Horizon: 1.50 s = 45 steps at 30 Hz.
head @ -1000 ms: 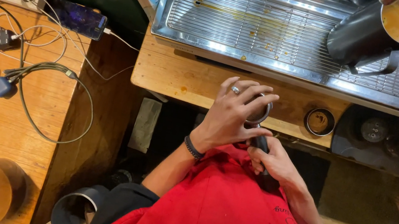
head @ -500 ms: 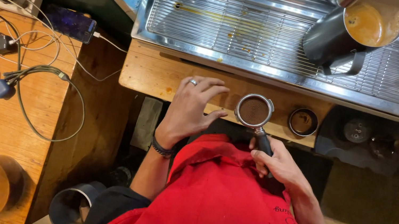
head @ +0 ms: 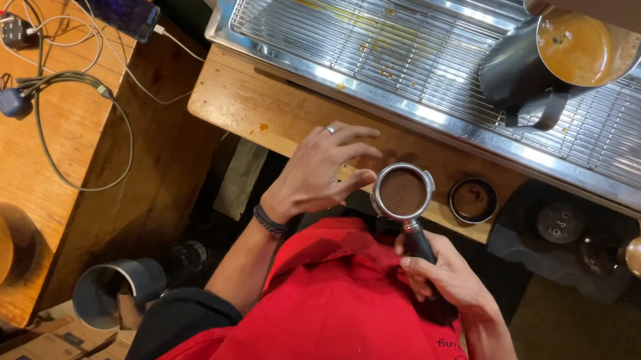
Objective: The person prepares espresso by dosing ground coffee into a portafilter, tamping it with a tamper, and placing the portafilter into the espresso machine. The process is repeated for a second dose.
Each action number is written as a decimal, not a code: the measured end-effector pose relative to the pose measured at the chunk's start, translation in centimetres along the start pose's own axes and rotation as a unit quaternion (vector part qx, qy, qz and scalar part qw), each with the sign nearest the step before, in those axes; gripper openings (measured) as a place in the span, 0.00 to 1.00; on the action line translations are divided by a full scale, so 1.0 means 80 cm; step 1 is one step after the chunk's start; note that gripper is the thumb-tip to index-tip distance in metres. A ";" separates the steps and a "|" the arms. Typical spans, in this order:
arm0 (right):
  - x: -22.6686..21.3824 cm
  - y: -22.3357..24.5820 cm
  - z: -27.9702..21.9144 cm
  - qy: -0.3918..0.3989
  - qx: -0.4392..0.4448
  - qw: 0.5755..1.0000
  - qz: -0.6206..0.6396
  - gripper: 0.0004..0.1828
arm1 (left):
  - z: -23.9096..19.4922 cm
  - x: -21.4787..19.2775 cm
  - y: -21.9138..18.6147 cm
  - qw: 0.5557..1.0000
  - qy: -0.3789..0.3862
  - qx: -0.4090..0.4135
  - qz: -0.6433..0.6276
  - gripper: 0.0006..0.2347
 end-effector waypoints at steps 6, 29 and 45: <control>-0.014 0.014 -0.002 0.063 -0.014 0.993 0.100 0.10 | -0.001 0.087 0.028 0.893 0.079 0.027 -0.441 0.34; 0.072 0.196 0.180 -0.036 -0.193 0.961 0.194 0.18 | -0.032 -0.069 0.031 0.920 -0.276 -0.005 -0.279 0.04; 0.109 0.273 0.336 -0.136 -0.389 0.878 0.245 0.16 | -0.043 -0.121 0.041 0.929 -0.232 0.029 -0.287 0.09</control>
Point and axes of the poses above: each hand's wrist, its own z-axis towards the middle knuckle, its own x-axis out of the palm, y = z × x, the point moved 6 cm from there along z, towards the middle knuckle, and after that the axes turned 9 degrees about -z, right-handed, at the moved point
